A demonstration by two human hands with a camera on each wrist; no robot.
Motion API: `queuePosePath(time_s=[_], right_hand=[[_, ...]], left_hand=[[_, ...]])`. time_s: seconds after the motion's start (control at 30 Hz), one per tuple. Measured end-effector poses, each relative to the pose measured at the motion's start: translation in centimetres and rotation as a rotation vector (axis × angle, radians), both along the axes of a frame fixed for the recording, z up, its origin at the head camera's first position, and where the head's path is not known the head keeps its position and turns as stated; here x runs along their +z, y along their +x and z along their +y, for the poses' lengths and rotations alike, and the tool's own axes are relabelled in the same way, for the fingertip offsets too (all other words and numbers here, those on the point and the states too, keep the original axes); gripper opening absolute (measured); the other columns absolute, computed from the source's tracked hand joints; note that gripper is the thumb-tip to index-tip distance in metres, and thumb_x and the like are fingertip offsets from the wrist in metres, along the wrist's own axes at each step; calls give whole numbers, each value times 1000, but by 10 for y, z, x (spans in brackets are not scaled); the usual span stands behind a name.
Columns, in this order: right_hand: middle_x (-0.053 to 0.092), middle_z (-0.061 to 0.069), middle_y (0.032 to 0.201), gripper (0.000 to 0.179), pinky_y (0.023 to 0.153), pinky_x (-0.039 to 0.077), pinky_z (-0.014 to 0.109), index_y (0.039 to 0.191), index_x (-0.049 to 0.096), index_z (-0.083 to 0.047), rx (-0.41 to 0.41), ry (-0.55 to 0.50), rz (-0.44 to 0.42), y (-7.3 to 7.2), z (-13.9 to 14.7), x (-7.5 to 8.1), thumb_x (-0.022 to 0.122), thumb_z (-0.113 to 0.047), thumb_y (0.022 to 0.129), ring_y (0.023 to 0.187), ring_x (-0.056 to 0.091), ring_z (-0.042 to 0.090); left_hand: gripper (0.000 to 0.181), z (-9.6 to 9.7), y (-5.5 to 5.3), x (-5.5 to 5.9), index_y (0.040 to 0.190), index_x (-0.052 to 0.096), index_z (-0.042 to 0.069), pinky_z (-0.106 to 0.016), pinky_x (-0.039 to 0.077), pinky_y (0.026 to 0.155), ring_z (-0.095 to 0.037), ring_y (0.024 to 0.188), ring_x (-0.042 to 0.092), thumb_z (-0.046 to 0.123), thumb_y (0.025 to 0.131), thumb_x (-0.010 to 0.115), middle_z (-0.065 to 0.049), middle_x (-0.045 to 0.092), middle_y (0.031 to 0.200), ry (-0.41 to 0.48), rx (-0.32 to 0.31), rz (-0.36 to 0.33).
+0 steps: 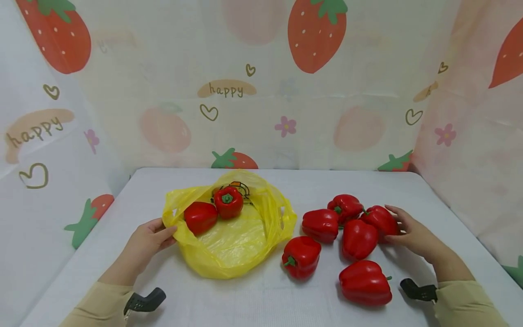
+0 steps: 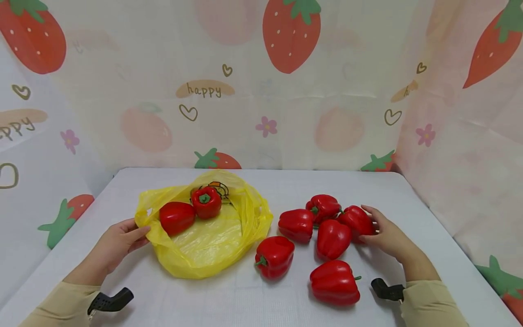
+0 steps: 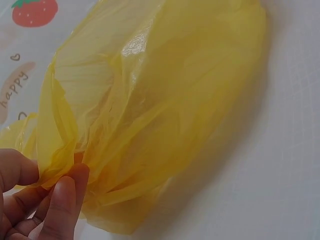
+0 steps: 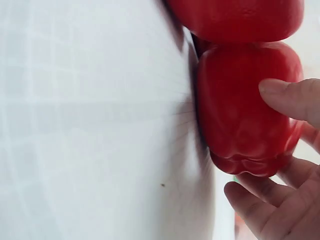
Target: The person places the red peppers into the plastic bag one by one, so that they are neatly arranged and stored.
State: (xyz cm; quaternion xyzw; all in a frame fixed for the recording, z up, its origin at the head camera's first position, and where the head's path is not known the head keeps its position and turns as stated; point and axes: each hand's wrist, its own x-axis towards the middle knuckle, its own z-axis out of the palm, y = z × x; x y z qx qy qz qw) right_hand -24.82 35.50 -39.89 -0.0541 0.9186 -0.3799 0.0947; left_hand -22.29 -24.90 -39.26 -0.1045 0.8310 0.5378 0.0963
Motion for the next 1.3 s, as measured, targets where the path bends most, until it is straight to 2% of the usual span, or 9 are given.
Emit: queuePosePath(time_s=[0.23,0.53,0.87,1.1,1.3], right_hand=[[31,29,133,91,80,49,52,145,17,-11,-29,25,-5,-3,-1,-4,73,-31,75,117,32,49],[33,31,133,82,83,47,56,144,20,-8,-48,51,46,-5,3,-8,67,-33,81,115,37,50],[31,31,135,84,81,48,55,143,22,-7,-143,33,33,-4,4,-4,64,-46,81,116,36,48],[30,31,136,85,81,48,54,144,21,-7,-140,27,31,-5,6,0,64,-45,81,116,35,49],[31,31,135,84,81,48,55,144,20,-7,-142,24,67,-8,6,14,63,-44,82,115,37,49]], left_hand=[[57,-1,0,-1,133,44,4,-28,51,83,-16,93,59,37,89,57,-16,52,126,-2,-3,10],[57,-2,0,-3,132,44,3,-27,51,82,-15,92,60,37,88,58,-16,52,125,14,-3,20],[57,-1,0,-4,133,44,4,-28,51,84,-15,93,60,37,88,58,-16,52,126,-9,2,2],[58,-1,1,-3,133,43,4,-28,51,84,-15,93,60,37,88,58,-16,51,126,-6,9,-6],[58,-2,2,-1,132,44,4,-28,50,84,-15,93,60,39,88,58,-15,53,125,9,4,1]])
